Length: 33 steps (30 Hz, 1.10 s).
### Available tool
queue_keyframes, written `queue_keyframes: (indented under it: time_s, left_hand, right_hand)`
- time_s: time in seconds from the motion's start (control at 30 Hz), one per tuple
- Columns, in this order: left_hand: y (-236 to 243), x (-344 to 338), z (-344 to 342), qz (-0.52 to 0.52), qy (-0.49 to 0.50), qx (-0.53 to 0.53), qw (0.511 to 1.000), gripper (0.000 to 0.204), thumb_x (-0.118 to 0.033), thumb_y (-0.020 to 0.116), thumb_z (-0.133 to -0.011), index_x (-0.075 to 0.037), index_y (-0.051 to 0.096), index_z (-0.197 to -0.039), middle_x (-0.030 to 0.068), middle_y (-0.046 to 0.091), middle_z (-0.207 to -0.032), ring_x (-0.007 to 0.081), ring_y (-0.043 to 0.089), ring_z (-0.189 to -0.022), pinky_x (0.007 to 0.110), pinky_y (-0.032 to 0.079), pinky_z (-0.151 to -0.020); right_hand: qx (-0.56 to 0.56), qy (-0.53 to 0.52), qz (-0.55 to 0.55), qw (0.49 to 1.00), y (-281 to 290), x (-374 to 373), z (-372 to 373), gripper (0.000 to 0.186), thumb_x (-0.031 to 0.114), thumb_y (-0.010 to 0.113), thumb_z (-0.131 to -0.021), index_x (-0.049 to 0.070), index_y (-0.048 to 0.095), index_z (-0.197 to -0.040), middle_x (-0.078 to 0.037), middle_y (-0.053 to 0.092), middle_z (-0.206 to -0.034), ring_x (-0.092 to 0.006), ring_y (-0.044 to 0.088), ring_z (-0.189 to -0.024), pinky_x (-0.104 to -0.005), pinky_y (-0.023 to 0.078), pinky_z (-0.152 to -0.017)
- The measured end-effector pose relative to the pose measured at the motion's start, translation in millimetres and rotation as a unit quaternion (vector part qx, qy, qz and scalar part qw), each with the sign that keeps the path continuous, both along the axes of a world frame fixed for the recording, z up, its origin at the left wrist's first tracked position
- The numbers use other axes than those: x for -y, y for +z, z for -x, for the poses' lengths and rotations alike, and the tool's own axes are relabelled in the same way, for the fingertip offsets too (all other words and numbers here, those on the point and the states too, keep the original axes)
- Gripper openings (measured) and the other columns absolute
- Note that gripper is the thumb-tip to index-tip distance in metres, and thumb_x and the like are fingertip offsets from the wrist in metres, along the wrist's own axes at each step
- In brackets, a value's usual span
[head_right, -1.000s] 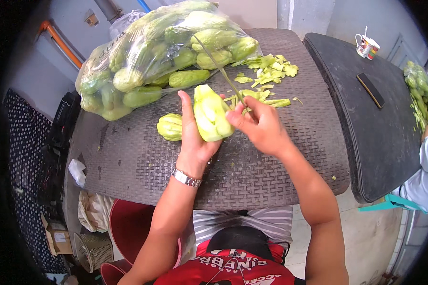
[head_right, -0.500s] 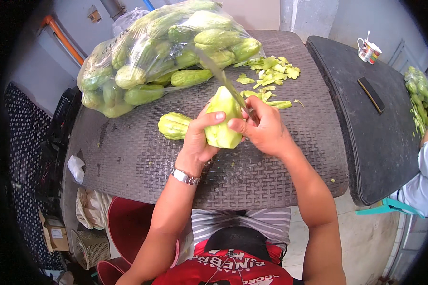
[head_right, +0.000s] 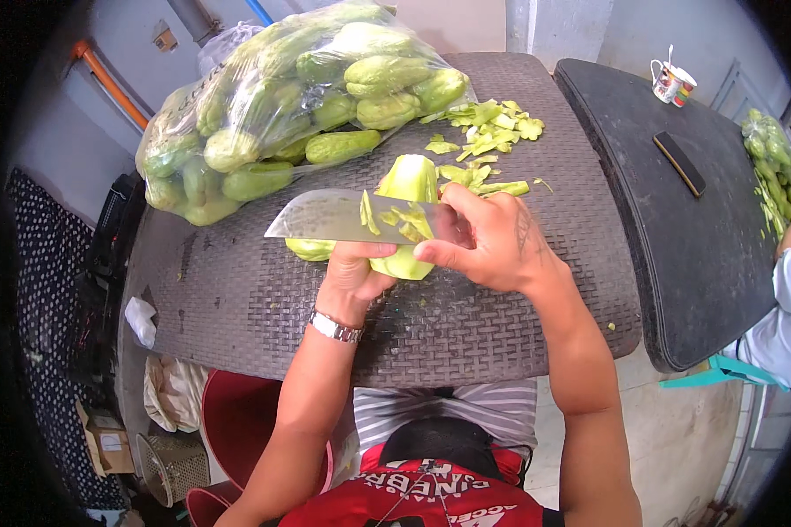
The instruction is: The person peels chayotes using a knife. They hold each chayote by hand, remove the skin with a knife, and place the peeled chayotes on a table.
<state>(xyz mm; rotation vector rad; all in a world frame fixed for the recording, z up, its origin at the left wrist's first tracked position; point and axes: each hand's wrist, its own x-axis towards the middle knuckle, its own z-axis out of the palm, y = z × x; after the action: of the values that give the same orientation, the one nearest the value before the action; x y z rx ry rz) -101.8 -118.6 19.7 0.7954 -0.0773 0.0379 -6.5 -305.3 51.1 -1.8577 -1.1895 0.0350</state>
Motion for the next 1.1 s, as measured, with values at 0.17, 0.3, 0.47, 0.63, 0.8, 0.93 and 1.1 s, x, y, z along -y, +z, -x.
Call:
queue_keyframes:
  time_s: [0.17, 0.3, 0.47, 0.63, 0.8, 0.93, 1.1]
  left_hand:
    - [6, 5, -4, -0.026, -0.004, 0.028, 0.999, 0.11, 0.004, 0.076, -0.061, -0.009, 0.029, -0.16, 0.0123, 0.055, -0.142, 0.0297, 0.057, -0.13, 0.044, 0.045, -0.116]
    - [4, 4, -5, -0.058, 0.026, 0.052, 0.997, 0.113, 0.002, 0.076, -0.061, -0.01, 0.025, -0.161, 0.0119, 0.052, -0.145, 0.0289, 0.056, -0.132, 0.044, 0.045, -0.116]
    - [9, 3, -4, -0.068, 0.005, 0.048, 0.997, 0.113, -0.002, 0.077, -0.064, -0.008, 0.022, -0.162, 0.0101, 0.05, -0.147, 0.0291, 0.055, -0.132, 0.043, 0.045, -0.116]
    - [10, 4, -7, 0.005, 0.021, 0.025, 0.999, 0.116, -0.005, 0.079, -0.062, -0.008, 0.022, -0.163, 0.0099, 0.05, -0.147, 0.0288, 0.055, -0.132, 0.043, 0.046, -0.114]
    - [10, 4, -4, -0.074, 0.033, 0.079, 0.994, 0.118, -0.006, 0.081, -0.059, -0.009, 0.023, -0.162, 0.0097, 0.051, -0.145, 0.0278, 0.056, -0.13, 0.041, 0.045, -0.114]
    - [13, 4, -1, -0.075, 0.01, 0.057, 0.995, 0.116, -0.008, 0.082, -0.062, -0.009, 0.023, -0.162, 0.0102, 0.051, -0.145, 0.0288, 0.055, -0.131, 0.042, 0.043, -0.117]
    - [7, 3, -5, -0.076, 0.01, 0.065, 0.995, 0.119, -0.008, 0.081, -0.061, -0.01, 0.019, -0.163, 0.0114, 0.053, -0.14, 0.0296, 0.06, -0.124, 0.047, 0.06, -0.095]
  right_hand:
    - [-0.006, 0.013, 0.012, 1.0, 4, 2, 2, 0.059, 0.058, 0.078, -0.084, 0.003, 0.056, -0.085, -0.009, 0.059, -0.063, -0.0222, 0.061, -0.057, -0.0357, 0.047, -0.055]
    - [0.023, 0.012, 0.032, 0.999, 3, 3, -2, 0.06, 0.059, 0.079, -0.082, 0.003, 0.054, -0.083, -0.01, 0.059, -0.062, -0.0255, 0.062, -0.057, -0.0369, 0.047, -0.055]
    - [-0.016, 0.003, 0.017, 1.0, 0, 3, -8, 0.058, 0.056, 0.079, -0.083, 0.003, 0.055, -0.082, -0.012, 0.058, -0.062, -0.0282, 0.061, -0.056, -0.038, 0.046, -0.055]
    - [0.001, 0.027, 0.043, 0.999, 0, 7, -7, 0.055, 0.053, 0.079, -0.084, 0.003, 0.056, -0.082, -0.012, 0.058, -0.062, -0.0295, 0.062, -0.058, -0.0386, 0.047, -0.056]
    - [0.024, 0.039, 0.037, 0.998, 1, 4, -3, 0.056, 0.055, 0.08, -0.083, 0.003, 0.057, -0.082, -0.012, 0.06, -0.063, -0.0284, 0.064, -0.058, -0.0385, 0.048, -0.056]
    - [0.025, -0.014, 0.04, 0.999, 3, 8, -16, 0.058, 0.057, 0.078, -0.084, 0.004, 0.056, -0.081, -0.011, 0.059, -0.061, -0.0306, 0.063, -0.056, -0.0396, 0.047, -0.055]
    - [0.08, 0.012, 0.024, 0.996, -1, 6, -12, 0.056, 0.056, 0.078, -0.084, 0.003, 0.057, -0.082, -0.011, 0.061, -0.063, -0.0286, 0.063, -0.056, -0.0388, 0.048, -0.055]
